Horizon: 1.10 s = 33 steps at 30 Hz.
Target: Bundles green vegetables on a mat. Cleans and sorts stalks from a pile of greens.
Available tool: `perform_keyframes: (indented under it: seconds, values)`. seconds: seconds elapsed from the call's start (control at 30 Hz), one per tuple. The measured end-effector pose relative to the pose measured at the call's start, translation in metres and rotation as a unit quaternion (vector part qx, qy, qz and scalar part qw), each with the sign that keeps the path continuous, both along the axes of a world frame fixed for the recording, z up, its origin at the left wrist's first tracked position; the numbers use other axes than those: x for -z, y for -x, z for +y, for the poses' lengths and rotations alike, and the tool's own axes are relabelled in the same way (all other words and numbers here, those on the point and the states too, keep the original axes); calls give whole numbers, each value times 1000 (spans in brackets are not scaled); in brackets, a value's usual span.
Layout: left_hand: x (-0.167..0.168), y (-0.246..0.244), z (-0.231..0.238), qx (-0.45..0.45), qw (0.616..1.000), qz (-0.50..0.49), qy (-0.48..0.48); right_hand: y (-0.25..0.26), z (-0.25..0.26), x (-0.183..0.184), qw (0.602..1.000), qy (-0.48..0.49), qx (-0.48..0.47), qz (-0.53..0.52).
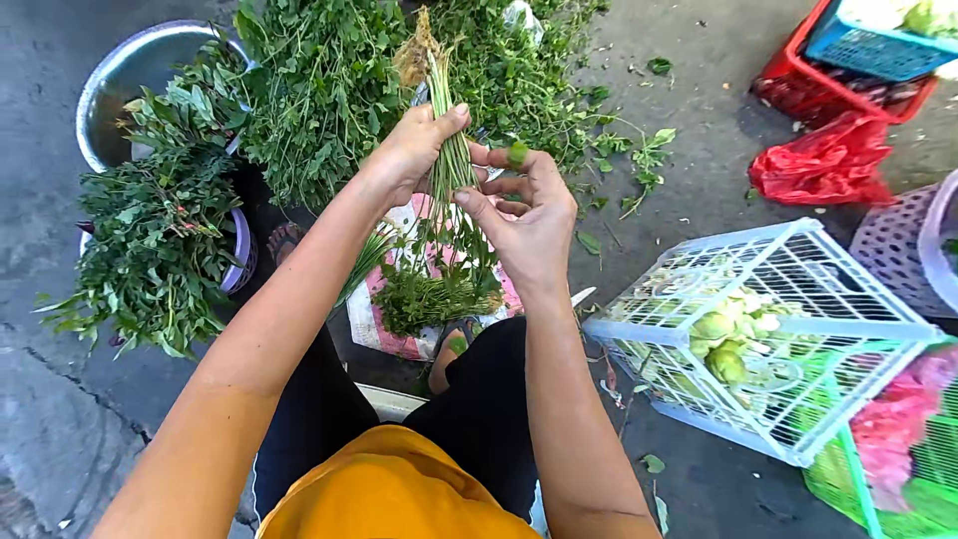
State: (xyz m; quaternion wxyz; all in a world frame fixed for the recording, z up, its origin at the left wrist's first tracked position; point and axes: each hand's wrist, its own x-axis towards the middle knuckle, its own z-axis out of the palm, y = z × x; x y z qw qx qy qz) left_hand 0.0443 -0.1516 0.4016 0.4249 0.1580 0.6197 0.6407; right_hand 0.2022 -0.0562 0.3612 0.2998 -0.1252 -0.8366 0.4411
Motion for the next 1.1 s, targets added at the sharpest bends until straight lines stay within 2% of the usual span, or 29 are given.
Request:
perform_keyframes:
  seconds: [0.17,0.23,0.33,0.5,0.7,0.77,0.83,0.93,1.0,1.1]
  values:
    - [-2,0,-3,-6,1000,13,5,7,-6,7,996,-83,38,-7]
    - [-1,-2,-2,3,999,30,12,17,0,12,995,-82,63,1]
    - [1,-4,-2,15,998,49,26,14,7,8,995,-72,57,-49]
    - [6,-1,-5,59,997,54,13,10,23,11,996,-4,55,-65]
    - [11,0,-8,183,980,75,-30,-24,44,-9,955,-195,173,-140]
    - [10,0,-8,206,975,80,-13,-32,60,-11,946,-211,192,-156]
    - [11,-1,-6,210,974,86,-1,-39,77,-9,960,-156,170,-160]
    - [13,-4,0,208,975,73,-6,-31,83,-6,988,79,54,-117]
    - [14,-7,5,213,975,61,-16,-22,69,-6,973,213,-27,-87]
    - [14,-12,10,211,975,64,-16,-10,49,2,953,285,-88,-52]
